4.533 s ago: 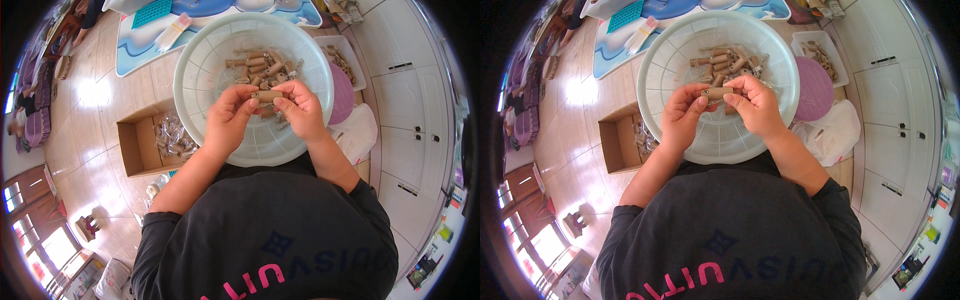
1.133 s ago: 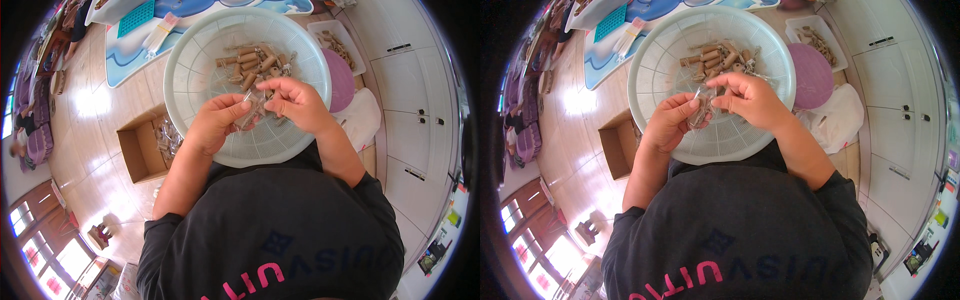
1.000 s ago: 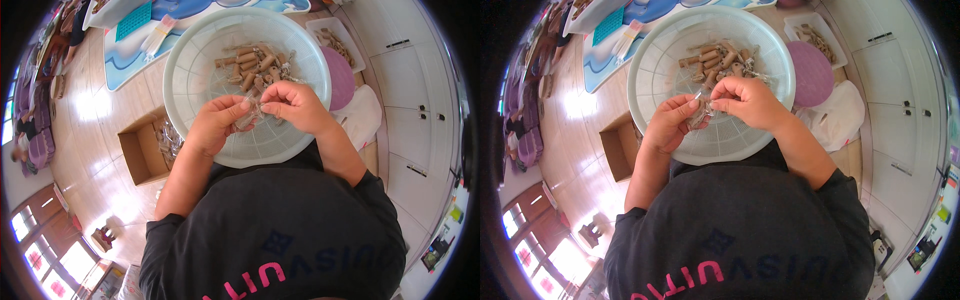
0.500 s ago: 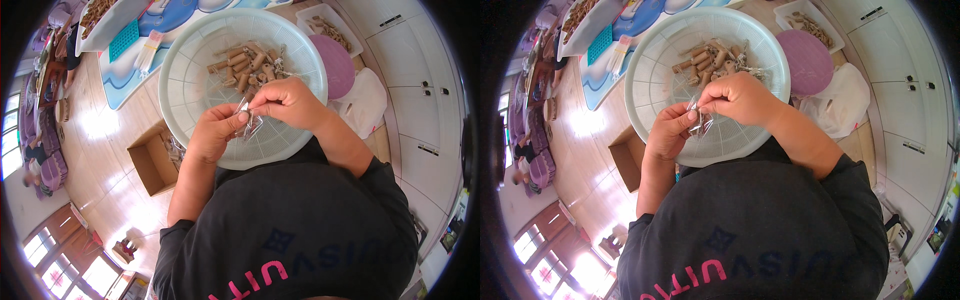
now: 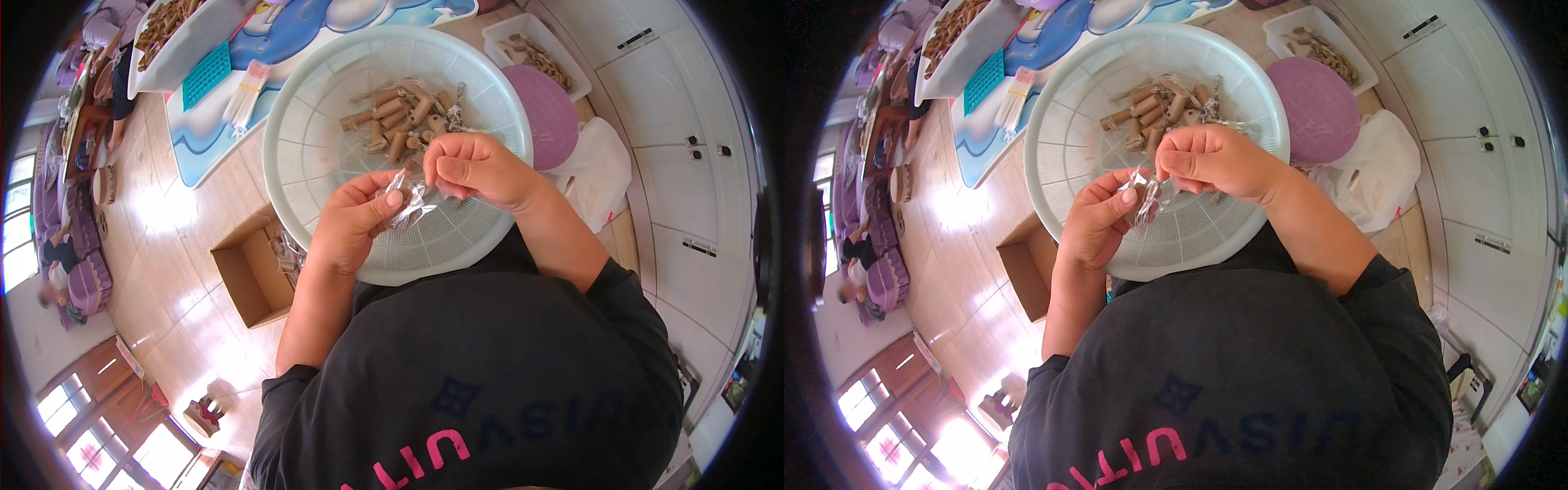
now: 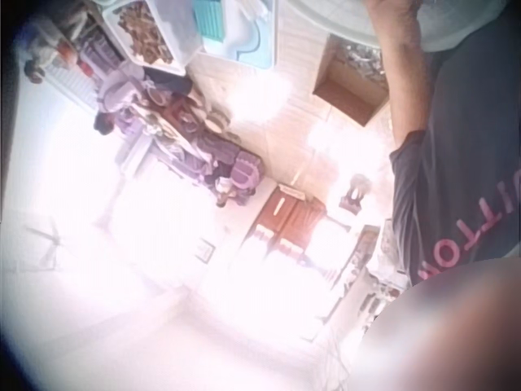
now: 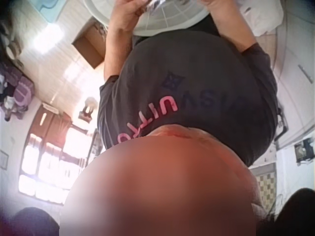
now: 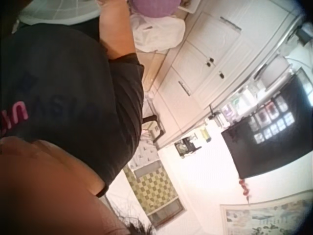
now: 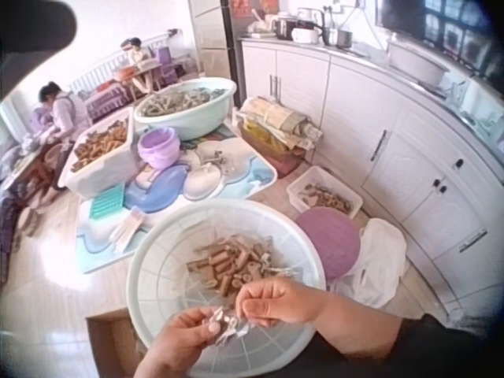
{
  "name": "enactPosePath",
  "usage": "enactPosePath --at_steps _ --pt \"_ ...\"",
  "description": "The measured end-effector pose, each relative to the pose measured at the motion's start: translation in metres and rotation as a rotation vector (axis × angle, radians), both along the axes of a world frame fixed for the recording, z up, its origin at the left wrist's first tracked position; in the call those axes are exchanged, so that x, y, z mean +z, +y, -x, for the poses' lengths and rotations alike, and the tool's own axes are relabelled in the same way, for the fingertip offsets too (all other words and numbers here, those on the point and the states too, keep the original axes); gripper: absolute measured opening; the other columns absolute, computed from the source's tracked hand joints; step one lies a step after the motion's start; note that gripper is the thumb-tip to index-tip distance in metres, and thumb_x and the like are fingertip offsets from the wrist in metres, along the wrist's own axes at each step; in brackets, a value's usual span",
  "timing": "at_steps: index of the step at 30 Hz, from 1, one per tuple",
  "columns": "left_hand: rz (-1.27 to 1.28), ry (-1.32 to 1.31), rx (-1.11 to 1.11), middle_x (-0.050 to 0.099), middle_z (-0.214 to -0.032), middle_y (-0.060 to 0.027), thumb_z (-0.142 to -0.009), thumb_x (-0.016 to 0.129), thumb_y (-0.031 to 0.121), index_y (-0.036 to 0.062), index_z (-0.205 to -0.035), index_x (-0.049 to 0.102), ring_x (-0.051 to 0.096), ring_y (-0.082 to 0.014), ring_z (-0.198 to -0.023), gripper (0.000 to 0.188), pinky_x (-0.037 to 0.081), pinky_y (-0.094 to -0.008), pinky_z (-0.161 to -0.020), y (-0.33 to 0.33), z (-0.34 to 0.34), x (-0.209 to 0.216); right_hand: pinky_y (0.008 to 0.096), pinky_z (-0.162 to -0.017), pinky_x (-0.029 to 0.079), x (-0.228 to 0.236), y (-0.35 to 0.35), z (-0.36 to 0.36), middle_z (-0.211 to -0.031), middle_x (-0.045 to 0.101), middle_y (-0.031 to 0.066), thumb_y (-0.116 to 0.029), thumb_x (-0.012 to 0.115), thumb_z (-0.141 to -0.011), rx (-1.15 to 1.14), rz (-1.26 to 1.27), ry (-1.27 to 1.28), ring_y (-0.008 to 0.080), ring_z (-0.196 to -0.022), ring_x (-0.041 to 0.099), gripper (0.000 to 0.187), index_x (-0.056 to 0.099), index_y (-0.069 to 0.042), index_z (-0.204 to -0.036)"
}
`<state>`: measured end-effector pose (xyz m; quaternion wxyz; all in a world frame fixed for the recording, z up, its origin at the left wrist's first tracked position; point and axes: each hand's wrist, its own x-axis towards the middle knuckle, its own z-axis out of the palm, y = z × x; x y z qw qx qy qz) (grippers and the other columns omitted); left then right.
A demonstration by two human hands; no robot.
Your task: The person wraps small cylindrical components in individual plastic bags by hand.
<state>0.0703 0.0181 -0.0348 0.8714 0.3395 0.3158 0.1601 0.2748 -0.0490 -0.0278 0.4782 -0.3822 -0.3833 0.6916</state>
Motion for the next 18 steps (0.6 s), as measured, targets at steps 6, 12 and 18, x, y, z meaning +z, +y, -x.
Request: enactPosePath --at_steps 6,12,18 --pt "-0.111 0.057 0.164 0.061 -0.092 -0.0057 -0.079 0.063 0.008 -0.0008 -0.105 0.054 0.059 -0.0128 -0.081 0.029 0.049 -0.0263 -0.073 -0.002 -0.002 -0.004 0.0166 -0.05 0.032 0.005 0.002 0.003 -0.061 0.05 -0.0038 -0.012 0.06 -0.083 -0.079 -0.089 -0.314 0.0016 -0.054 0.04 0.013 0.06 -0.003 -0.091" --pt "-0.085 0.032 0.202 0.061 -0.091 -0.0048 -0.083 0.059 0.01 0.0014 -0.102 0.054 0.059 -0.0128 -0.08 0.022 0.049 -0.0264 -0.071 -0.001 -0.001 -0.011 0.0182 -0.052 0.035 -0.008 -0.003 0.037 -0.064 0.052 -0.0042 -0.009 0.066 -0.077 -0.191 -0.133 -0.484 0.0015 -0.057 0.042 0.031 0.06 -0.006 -0.108" --pt "-0.005 0.024 0.271 0.061 -0.085 -0.0035 -0.085 0.057 0.013 0.0011 -0.1 0.057 0.057 -0.0104 -0.073 0.019 0.045 -0.021 -0.063 -0.004 0.0 -0.006 0.0191 -0.056 0.039 -0.01 0.003 0.045 -0.072 0.058 -0.0008 -0.009 0.062 -0.081 -0.308 -0.097 -0.345 0.0032 -0.064 0.048 0.019 0.063 -0.003 -0.099"
